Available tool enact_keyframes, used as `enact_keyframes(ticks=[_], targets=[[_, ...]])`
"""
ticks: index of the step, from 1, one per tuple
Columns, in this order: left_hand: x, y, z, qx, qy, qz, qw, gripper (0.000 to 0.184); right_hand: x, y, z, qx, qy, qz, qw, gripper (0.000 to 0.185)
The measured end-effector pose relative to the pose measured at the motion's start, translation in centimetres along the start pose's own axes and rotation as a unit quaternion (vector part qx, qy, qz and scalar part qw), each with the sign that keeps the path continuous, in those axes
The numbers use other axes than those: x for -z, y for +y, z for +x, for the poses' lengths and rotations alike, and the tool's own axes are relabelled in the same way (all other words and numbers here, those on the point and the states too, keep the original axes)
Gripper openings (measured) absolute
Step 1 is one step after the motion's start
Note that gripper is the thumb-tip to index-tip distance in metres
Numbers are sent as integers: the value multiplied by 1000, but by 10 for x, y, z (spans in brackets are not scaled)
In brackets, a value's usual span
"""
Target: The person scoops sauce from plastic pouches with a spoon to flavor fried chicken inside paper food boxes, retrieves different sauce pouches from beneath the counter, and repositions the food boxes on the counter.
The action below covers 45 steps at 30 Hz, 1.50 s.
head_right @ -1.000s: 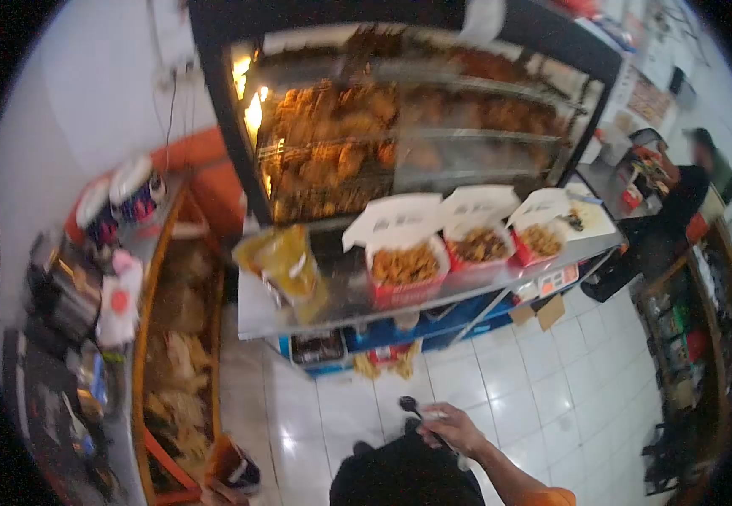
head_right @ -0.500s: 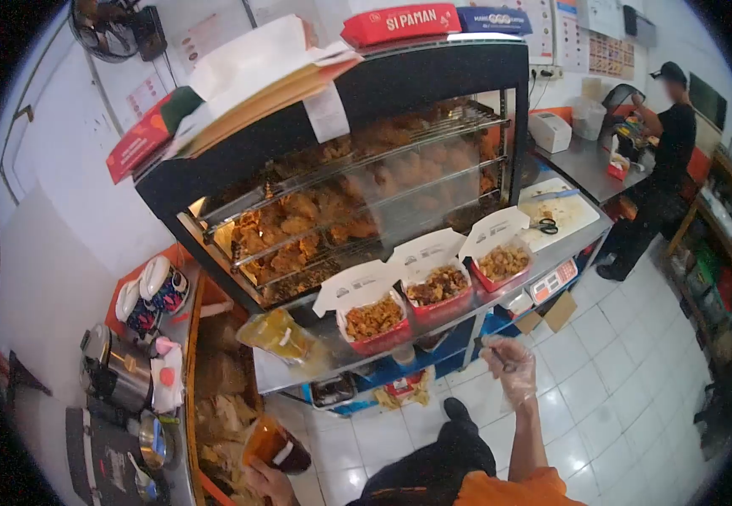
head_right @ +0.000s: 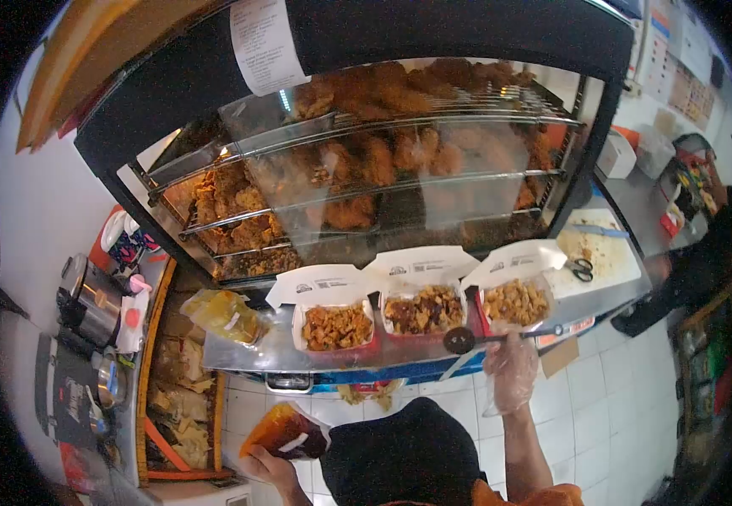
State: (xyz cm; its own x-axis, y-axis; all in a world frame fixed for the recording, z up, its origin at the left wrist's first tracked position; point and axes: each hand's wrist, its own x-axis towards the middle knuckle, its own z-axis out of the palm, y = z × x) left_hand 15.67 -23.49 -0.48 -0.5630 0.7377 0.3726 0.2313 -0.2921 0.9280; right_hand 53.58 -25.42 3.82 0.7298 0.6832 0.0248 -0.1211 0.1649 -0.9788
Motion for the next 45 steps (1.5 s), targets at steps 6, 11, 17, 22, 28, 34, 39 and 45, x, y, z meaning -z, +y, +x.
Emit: enact_keyframes(ticks=[6, 11, 17, 22, 28, 34, 39, 45], targets=[[-5, -52, -28, 20, -94, -19, 995, 43, -35, 17, 8, -126, -31, 199, 971, 21], [-15, -80, -31, 54, -99, -9, 994, 46, -58, 56, 7, -174, -48, 197, 964, 13], [-45, -99, -12, 61, -106, 0, 993, 50, -71, 80, 4, -225, -53, 241, 942, 11], [-52, -104, -6, 61, -111, -4, 992, 53, -74, 75, 8, -197, -24, 274, 941, 14], [-54, -100, -3, 69, -110, -2, 992, 57, -66, 62, 12, -177, -32, 267, 947, 17], [-30, -83, -5, 74, -107, 25, 991, 61, -75, 36, 12, -181, 24, 246, 952, 16], [10, -59, -22, 83, -97, 53, 990, 65, -64, 24, 17, -153, 16, 274, 949, 18], [-13, -8, -6, -53, -175, 94, 979, 37, -41, -7, 23, -68, 105, 304, 944, 21]])
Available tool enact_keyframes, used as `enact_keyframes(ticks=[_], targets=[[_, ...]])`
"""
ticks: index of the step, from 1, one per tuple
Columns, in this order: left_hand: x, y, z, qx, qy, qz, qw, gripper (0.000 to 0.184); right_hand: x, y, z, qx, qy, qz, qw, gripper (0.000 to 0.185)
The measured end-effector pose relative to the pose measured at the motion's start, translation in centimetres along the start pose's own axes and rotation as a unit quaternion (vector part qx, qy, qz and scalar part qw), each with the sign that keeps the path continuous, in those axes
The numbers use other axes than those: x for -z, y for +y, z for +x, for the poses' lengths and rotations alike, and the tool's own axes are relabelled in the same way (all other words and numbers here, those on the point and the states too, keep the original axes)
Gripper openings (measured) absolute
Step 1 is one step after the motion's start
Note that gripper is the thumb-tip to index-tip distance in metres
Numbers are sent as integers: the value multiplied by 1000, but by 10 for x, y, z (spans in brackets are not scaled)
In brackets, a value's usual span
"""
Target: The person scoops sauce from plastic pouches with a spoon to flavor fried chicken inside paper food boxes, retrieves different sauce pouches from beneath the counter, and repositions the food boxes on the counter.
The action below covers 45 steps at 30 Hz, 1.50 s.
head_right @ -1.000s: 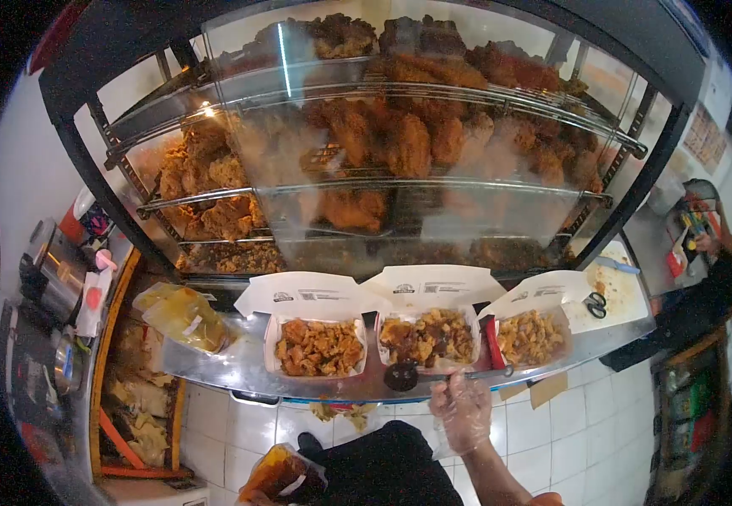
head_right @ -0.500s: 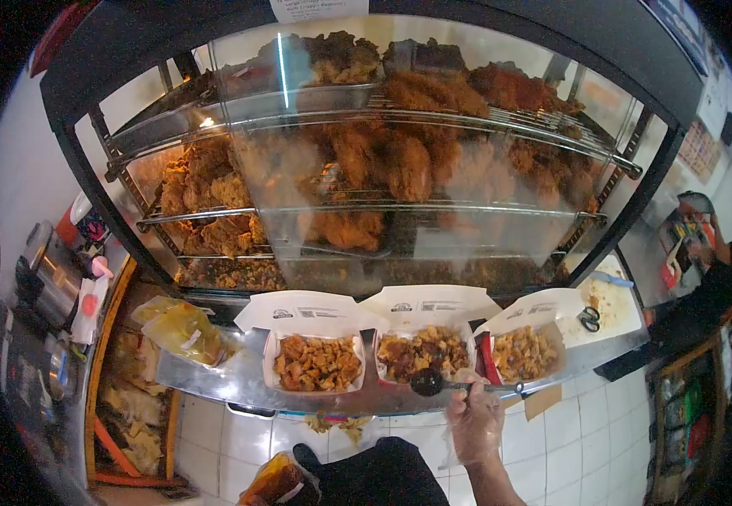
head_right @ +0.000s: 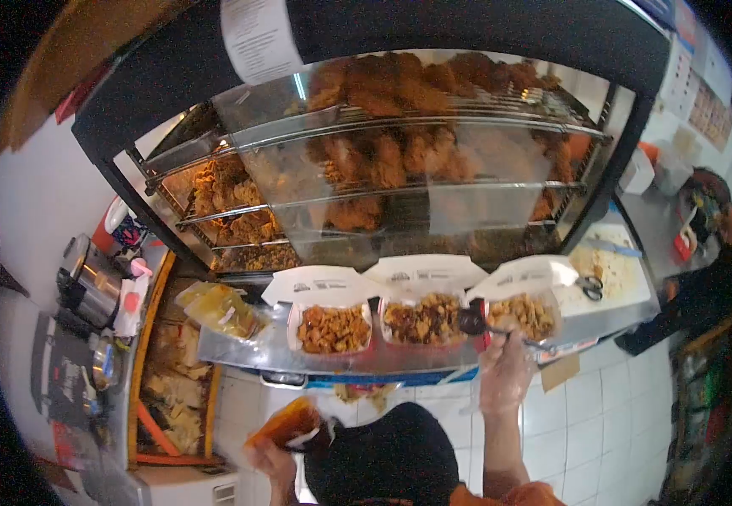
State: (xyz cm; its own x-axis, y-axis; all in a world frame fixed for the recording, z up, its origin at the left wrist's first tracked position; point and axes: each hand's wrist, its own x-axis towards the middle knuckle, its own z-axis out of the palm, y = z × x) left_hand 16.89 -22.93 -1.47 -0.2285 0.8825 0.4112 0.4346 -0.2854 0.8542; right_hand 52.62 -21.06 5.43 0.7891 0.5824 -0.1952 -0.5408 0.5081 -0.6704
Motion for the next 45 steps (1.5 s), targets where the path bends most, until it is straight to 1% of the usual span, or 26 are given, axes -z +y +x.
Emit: enact_keyframes(ticks=[1, 2, 4, 5, 6, 7, 9, 10, 11, 13, 14, 16, 17, 19, 22, 23, 26, 27, 30, 31, 34, 35, 39, 40, 41, 45], targets=[[-18, 27, 10, 4, 17, -69, 997, 37, 0, -11, 8, 15, 11, 2, 1000, 21], [-14, 54, 28, -103, -59, 91, 989, 36, 6, -22, 12, 31, 23, 1, 999, 22], [-30, 87, 43, -91, -111, 78, 986, 28, 36, -41, 32, 59, 32, -7, 998, 25], [-40, 90, 47, -134, -129, 78, 979, 27, 64, -45, 45, 82, 22, -20, 996, 25], [-52, 106, 58, -173, -157, 28, 972, 24, 63, -55, 53, 108, 5, -30, 994, 25], [-63, 112, 59, -205, -149, 37, 966, 19, 60, -68, 57, 98, 61, -10, 993, 27], [-83, 113, 60, -233, -147, 65, 959, 15, 60, -86, 61, 131, 101, -63, 984, 31], [-98, 103, 55, -227, -103, 72, 966, 14, 67, -93, 58, 147, 133, -90, 976, 33], [-104, 121, 63, -215, -157, 98, 959, 16, 68, -93, 56, 177, 148, -115, 966, 39], [-141, 141, 75, -239, -136, -10, 961, 18, 72, -94, 56, 197, 147, -142, 959, 41], [-161, 158, 78, -222, -152, -42, 962, 18, 74, -92, 56, 212, 149, -174, 950, 32], [-196, 171, 81, -207, -196, -84, 955, 20, 74, -87, 58, 210, 134, -154, 956, 27], [-215, 169, 84, -214, -216, -96, 948, 20, 81, -77, 67, 242, 70, -78, 965, 27], [-246, 183, 87, -249, -255, -62, 932, 23, 91, -70, 77, 230, 87, -87, 965, 25], [-296, 175, 88, -276, -295, -97, 909, 27, 95, -64, 85, 201, 115, -110, 967, 24], [-304, 175, 86, -249, -331, -106, 904, 30, 96, -55, 87, 197, 116, -113, 967, 24], [-326, 163, 86, -272, -368, -94, 884, 31, 76, -49, 83, 170, 104, -75, 977, 23], [-327, 166, 85, -256, -383, -81, 884, 32, 72, -48, 79, 155, 99, -56, 981, 22], [-333, 165, 85, -286, -387, -88, 872, 32, 77, -27, 88, 147, 90, -28, 985, 22], [-333, 165, 87, -295, -395, -52, 868, 31, 80, -21, 89, 132, 86, -10, 987, 23], [-332, 172, 92, -304, -415, 21, 858, 28, 77, -18, 84, 108, 107, -29, 988, 23], [-332, 178, 92, -298, -424, 22, 855, 27, 80, -18, 84, 90, 129, -91, 983, 24], [-334, 187, 94, -278, -451, 50, 846, 26, 85, -7, 87, 83, 123, -17, 989, 23], [-335, 189, 95, -270, -457, 59, 846, 27, 85, -5, 88, 85, 127, -15, 988, 25], [-340, 184, 97, -323, -426, 60, 843, 32, 83, -5, 88, 87, 132, -12, 987, 27], [-340, 182, 100, -291, -462, 63, 835, 31, 89, -3, 97, 106, 124, -16, 986, 31]])
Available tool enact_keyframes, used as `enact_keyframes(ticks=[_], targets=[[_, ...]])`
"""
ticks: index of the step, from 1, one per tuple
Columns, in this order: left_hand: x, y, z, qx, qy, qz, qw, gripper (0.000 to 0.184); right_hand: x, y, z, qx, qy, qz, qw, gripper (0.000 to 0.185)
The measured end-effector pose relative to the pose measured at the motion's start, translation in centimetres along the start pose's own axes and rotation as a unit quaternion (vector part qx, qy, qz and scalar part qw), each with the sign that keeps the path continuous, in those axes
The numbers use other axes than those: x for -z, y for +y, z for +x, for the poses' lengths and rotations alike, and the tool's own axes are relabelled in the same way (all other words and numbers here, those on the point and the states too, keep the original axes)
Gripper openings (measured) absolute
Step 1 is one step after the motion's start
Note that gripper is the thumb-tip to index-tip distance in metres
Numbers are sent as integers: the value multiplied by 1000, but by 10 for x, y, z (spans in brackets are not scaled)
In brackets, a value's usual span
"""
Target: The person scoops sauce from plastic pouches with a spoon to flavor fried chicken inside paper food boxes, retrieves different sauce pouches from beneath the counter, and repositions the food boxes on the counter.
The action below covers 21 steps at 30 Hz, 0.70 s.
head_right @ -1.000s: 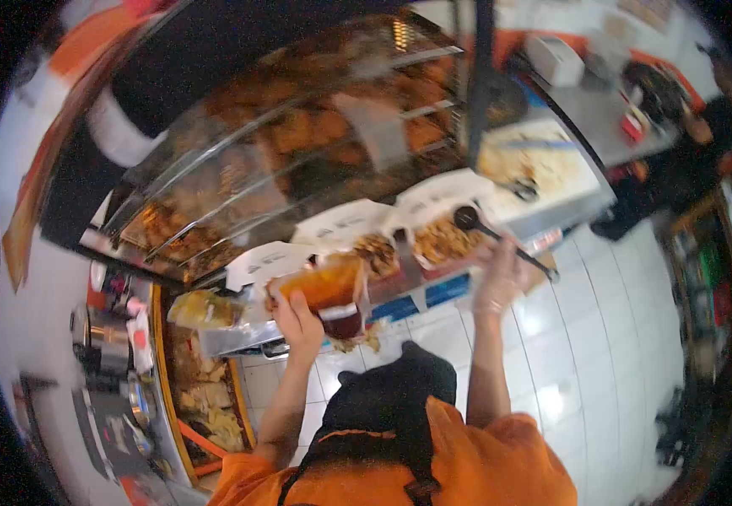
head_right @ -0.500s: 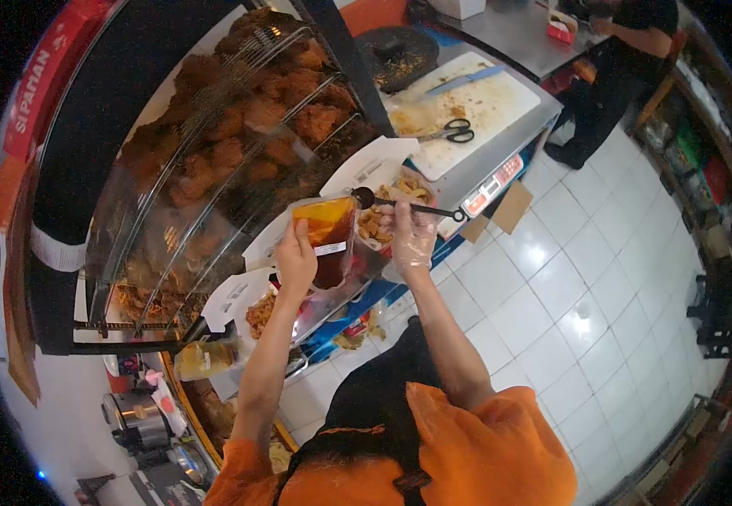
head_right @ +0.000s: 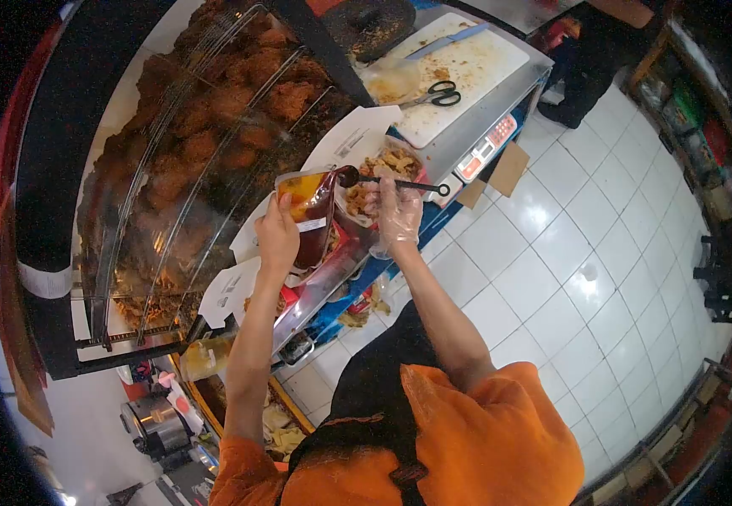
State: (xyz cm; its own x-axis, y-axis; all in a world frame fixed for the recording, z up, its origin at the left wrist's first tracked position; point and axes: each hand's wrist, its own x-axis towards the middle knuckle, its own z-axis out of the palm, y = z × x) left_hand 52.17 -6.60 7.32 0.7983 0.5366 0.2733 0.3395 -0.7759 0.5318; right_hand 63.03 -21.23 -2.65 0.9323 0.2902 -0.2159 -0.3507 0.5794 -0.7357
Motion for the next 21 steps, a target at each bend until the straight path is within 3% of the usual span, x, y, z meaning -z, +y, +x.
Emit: enact_keyframes(ticks=[2, 5, 8, 11, 17, 21], targets=[[0, 1, -1, -4, -19, 4, 1000, 27, 1, 2, 5, 5, 4, 4, 1000, 32], [-18, -19, -8, -45, 44, 47, 997, 28, 3, 1, 9, -6, 14, 17, 1000, 29], [-30, -17, -14, -73, 101, -4, 992, 29, 2, -5, 10, -40, 8, 49, 998, 26], [-30, -12, -19, -18, 91, -54, 994, 30, -1, -12, 9, -34, 14, 51, 998, 25], [-32, -13, -19, -4, 126, -68, 990, 31, 3, -23, 17, -34, -2, 26, 999, 23], [-32, -16, -18, -35, 76, -34, 996, 36, 1, -21, 15, -35, 2, 5, 999, 24]])
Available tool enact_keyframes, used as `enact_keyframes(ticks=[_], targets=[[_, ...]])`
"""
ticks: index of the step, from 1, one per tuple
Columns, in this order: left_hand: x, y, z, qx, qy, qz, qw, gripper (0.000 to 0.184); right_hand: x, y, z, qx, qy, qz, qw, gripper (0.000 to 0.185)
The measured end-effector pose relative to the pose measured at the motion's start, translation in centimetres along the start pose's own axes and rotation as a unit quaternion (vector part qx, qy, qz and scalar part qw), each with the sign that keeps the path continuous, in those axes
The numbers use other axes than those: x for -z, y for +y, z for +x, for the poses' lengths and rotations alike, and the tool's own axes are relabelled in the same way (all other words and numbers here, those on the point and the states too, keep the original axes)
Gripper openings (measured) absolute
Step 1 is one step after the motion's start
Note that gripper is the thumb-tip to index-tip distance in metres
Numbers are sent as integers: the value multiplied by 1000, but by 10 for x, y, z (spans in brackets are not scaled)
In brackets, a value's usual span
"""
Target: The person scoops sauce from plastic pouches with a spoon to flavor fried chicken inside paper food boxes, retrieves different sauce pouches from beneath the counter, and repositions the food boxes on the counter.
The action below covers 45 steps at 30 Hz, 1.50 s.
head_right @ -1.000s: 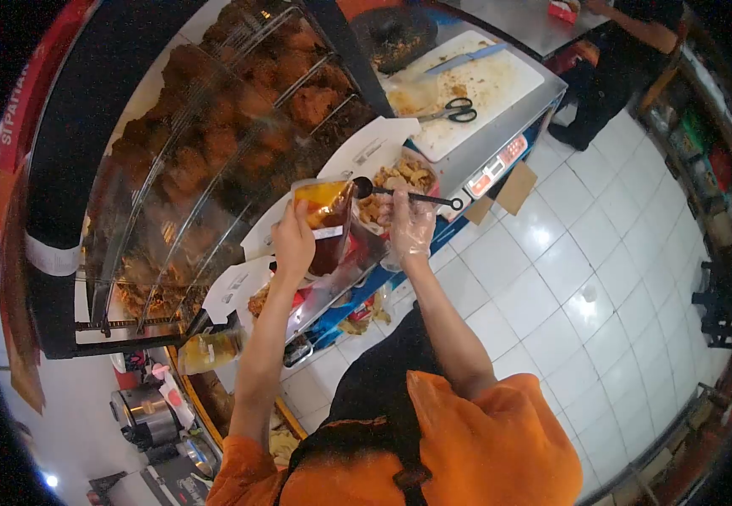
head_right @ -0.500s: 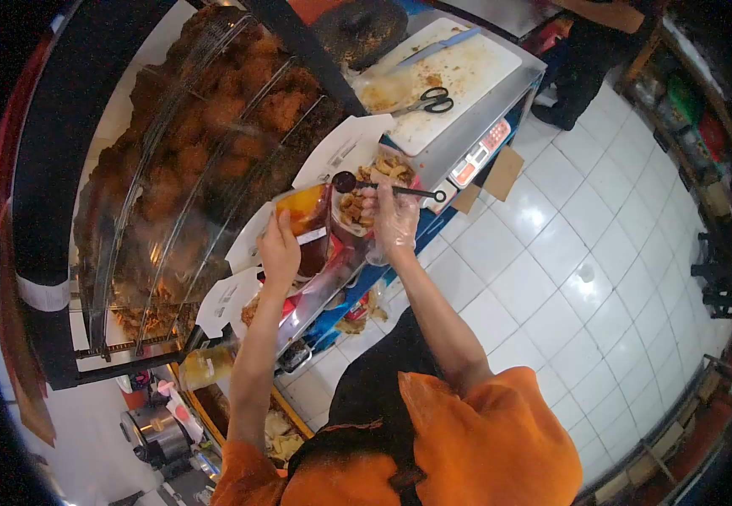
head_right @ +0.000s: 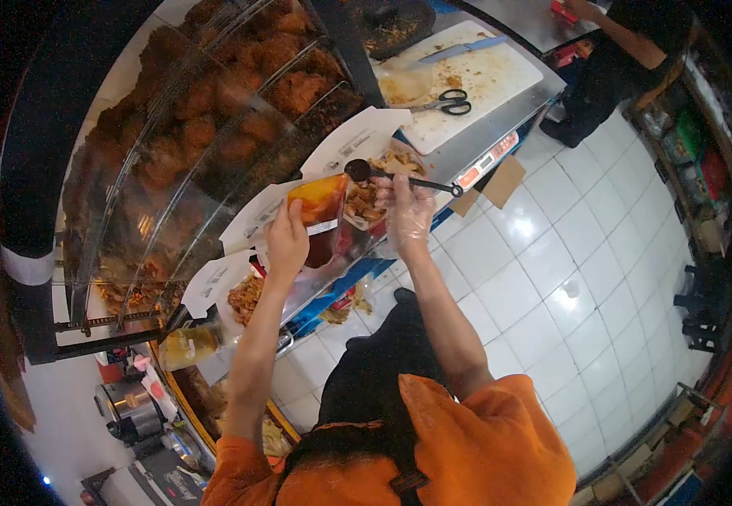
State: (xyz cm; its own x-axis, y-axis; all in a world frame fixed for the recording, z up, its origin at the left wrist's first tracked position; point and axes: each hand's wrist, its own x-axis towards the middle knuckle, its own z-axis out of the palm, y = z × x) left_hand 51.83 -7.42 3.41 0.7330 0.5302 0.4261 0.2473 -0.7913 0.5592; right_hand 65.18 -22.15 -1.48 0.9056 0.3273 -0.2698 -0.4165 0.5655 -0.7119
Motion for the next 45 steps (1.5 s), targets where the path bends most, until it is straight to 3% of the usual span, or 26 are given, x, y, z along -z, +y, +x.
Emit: enact_keyframes(ticks=[8, 23, 32, 33, 36, 38, 42, 45], targets=[[2, 7, 8, 59, -61, -8, 996, 38, 5, 12, -1, -5, -8, 16, 1000, 25], [8, 11, 11, 56, -98, 46, 993, 41, 14, 21, 5, -31, -12, 35, 999, 26], [5, -8, -25, 55, 167, -27, 984, 35, 25, 42, 7, -11, -26, -66, 997, 32], [12, -8, -33, 138, 151, -49, 978, 39, 25, 44, 6, -9, -25, -85, 996, 32], [25, -4, -41, 128, 265, -144, 945, 45, 23, 40, 4, -18, -33, -174, 984, 31], [45, -1, -53, 184, 279, -120, 935, 48, 26, 29, 2, -46, -47, -272, 960, 30], [73, -6, -82, 221, 364, -116, 897, 50, 38, 25, -5, -10, -45, -253, 966, 33], [100, -5, -112, 249, 356, -85, 897, 49, 40, 15, -9, 13, -43, -264, 964, 31]])
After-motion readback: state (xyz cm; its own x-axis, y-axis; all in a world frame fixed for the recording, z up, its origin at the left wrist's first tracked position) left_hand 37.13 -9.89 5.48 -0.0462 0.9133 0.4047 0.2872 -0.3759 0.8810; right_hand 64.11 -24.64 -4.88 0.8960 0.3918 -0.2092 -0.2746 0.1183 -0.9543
